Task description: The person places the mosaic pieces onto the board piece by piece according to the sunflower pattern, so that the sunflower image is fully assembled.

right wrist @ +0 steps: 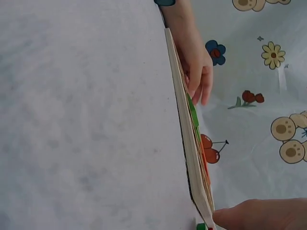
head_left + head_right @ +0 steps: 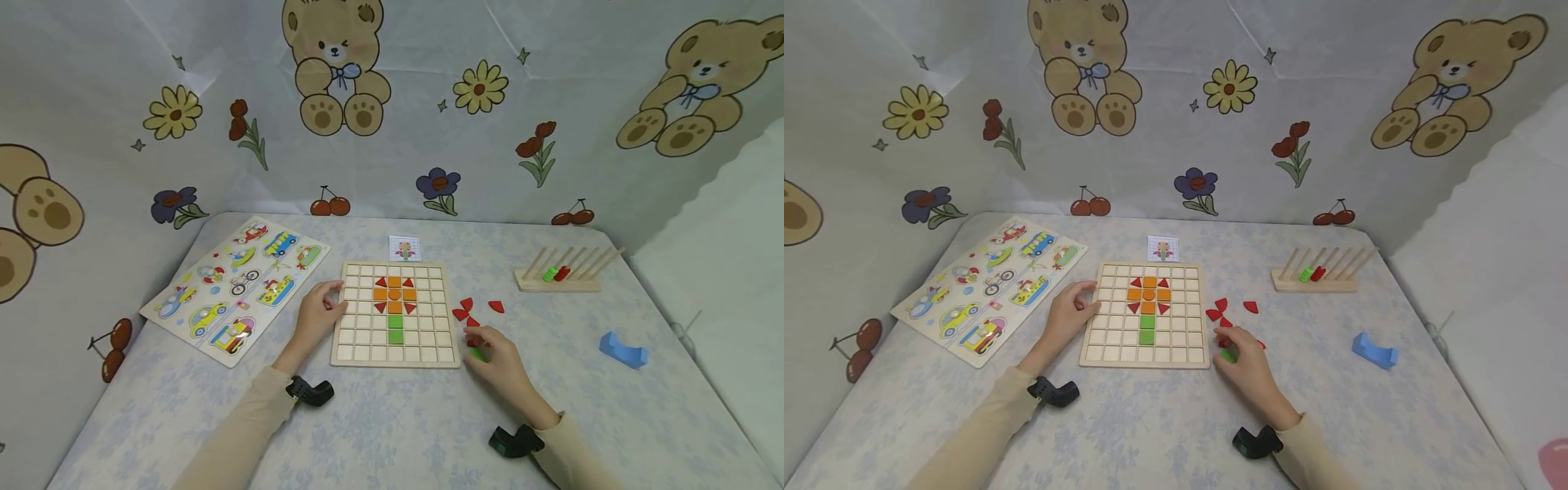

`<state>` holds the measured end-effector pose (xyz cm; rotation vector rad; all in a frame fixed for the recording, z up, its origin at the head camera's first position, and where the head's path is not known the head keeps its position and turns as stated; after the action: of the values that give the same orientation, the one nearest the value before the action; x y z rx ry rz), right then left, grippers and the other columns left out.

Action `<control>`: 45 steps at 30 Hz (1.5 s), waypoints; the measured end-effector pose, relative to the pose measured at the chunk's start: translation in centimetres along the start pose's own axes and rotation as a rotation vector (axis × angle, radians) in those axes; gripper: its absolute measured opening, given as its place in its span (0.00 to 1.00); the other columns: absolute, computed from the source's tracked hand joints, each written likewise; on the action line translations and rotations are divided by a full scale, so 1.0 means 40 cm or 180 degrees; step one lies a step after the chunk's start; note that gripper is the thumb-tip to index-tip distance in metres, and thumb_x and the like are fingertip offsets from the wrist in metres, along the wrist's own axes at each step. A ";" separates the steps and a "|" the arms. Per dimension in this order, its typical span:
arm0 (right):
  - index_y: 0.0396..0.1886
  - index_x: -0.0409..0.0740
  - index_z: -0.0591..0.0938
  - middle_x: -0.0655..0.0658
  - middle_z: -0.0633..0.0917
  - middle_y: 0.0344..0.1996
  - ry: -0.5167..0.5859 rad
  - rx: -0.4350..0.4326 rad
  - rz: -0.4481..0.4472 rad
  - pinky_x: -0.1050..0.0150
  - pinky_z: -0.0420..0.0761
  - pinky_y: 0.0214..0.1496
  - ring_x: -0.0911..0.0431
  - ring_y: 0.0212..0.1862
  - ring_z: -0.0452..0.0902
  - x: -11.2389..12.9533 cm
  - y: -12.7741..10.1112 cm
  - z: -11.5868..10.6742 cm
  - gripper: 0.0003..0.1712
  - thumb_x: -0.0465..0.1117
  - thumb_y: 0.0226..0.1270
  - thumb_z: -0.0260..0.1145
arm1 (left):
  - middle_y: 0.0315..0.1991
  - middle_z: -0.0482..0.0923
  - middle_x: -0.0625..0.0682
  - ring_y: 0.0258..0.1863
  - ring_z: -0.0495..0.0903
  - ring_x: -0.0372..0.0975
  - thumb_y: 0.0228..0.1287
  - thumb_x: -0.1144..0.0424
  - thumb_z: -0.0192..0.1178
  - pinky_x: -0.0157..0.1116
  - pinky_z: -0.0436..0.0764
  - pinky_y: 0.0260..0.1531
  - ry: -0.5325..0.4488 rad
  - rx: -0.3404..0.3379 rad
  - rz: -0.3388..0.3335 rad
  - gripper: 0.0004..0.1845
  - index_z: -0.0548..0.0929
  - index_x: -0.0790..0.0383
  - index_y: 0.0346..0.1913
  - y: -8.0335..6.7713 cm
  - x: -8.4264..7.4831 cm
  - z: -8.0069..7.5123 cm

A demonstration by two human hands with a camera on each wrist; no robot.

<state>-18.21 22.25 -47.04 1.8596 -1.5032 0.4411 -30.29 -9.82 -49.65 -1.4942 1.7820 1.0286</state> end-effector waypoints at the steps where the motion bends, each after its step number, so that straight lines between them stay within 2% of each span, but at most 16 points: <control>1: 0.49 0.36 0.81 0.44 0.84 0.38 -0.0027 0.0000 -0.0005 0.63 0.80 0.42 0.53 0.40 0.78 -0.004 -0.006 -0.003 0.25 0.27 0.47 0.73 | 0.48 0.79 0.55 0.26 0.71 0.35 0.57 0.67 0.66 0.27 0.71 0.28 -0.0005 -0.0001 0.0005 0.22 0.79 0.61 0.57 0.000 0.001 -0.001; 8: 0.48 0.36 0.81 0.45 0.84 0.40 -0.0033 0.0088 0.0093 0.65 0.80 0.43 0.54 0.40 0.78 -0.020 -0.028 -0.007 0.27 0.27 0.43 0.75 | 0.48 0.79 0.56 0.26 0.71 0.36 0.56 0.67 0.66 0.28 0.70 0.28 -0.0044 0.0008 -0.0019 0.22 0.79 0.62 0.56 -0.002 0.000 -0.004; 15: 0.48 0.35 0.80 0.43 0.84 0.40 -0.0058 -0.0030 -0.0048 0.64 0.79 0.43 0.53 0.40 0.79 -0.011 -0.025 -0.023 0.28 0.25 0.43 0.75 | 0.49 0.79 0.55 0.26 0.71 0.35 0.57 0.66 0.66 0.28 0.71 0.30 -0.0030 0.0035 0.0043 0.22 0.79 0.61 0.57 0.002 0.005 0.000; 18: 0.48 0.34 0.81 0.42 0.85 0.38 0.0072 -0.0021 -0.0193 0.65 0.79 0.43 0.52 0.39 0.79 0.012 -0.008 -0.020 0.27 0.25 0.42 0.75 | 0.48 0.79 0.55 0.26 0.71 0.36 0.57 0.66 0.66 0.29 0.71 0.30 -0.0030 0.0029 0.0032 0.22 0.79 0.61 0.57 0.002 0.007 -0.003; 21: 0.48 0.33 0.81 0.41 0.85 0.38 0.0240 0.0160 -0.0322 0.65 0.80 0.42 0.51 0.40 0.80 0.048 0.016 0.007 0.26 0.25 0.44 0.74 | 0.48 0.79 0.55 0.27 0.71 0.36 0.58 0.65 0.65 0.29 0.71 0.29 -0.0016 0.0021 0.0018 0.22 0.79 0.61 0.57 0.002 0.009 -0.006; 28: 0.52 0.35 0.79 0.40 0.84 0.43 0.0678 0.0942 -0.0396 0.60 0.82 0.46 0.51 0.43 0.80 0.144 0.068 0.128 0.25 0.28 0.51 0.71 | 0.46 0.78 0.56 0.25 0.70 0.35 0.58 0.66 0.65 0.28 0.71 0.27 -0.0077 0.0038 0.0037 0.22 0.79 0.61 0.57 0.001 0.007 -0.003; 31: 0.53 0.36 0.79 0.42 0.84 0.44 0.0724 0.1131 -0.0456 0.61 0.82 0.47 0.51 0.44 0.79 0.166 0.079 0.169 0.24 0.29 0.53 0.70 | 0.45 0.78 0.56 0.25 0.70 0.36 0.57 0.66 0.65 0.28 0.71 0.27 -0.0105 0.0056 0.0035 0.22 0.79 0.61 0.57 0.001 0.004 0.001; 37: 0.51 0.37 0.80 0.43 0.84 0.44 0.0697 0.1143 -0.0592 0.64 0.80 0.47 0.52 0.44 0.79 0.176 0.086 0.199 0.23 0.30 0.52 0.72 | 0.46 0.79 0.54 0.26 0.71 0.37 0.57 0.65 0.66 0.28 0.71 0.27 -0.0089 0.0065 0.0003 0.22 0.79 0.60 0.57 0.005 0.011 0.007; 45: 0.50 0.38 0.81 0.43 0.83 0.46 0.0915 0.1118 -0.0628 0.63 0.80 0.50 0.51 0.47 0.80 0.167 0.082 0.206 0.22 0.29 0.53 0.70 | 0.45 0.79 0.54 0.25 0.70 0.36 0.57 0.66 0.66 0.28 0.71 0.26 -0.0084 0.0027 0.0042 0.21 0.80 0.60 0.56 0.003 0.010 0.003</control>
<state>-20.84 11.44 -47.50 2.0800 -1.0901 0.8809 -30.51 -9.93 -50.02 -1.4590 1.7782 1.0413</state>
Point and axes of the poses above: each hand's wrist, its own y-axis towards the middle knuckle, its own z-axis out of the palm, x = y × z, the point moved 6 cm from there along y, towards the middle knuckle
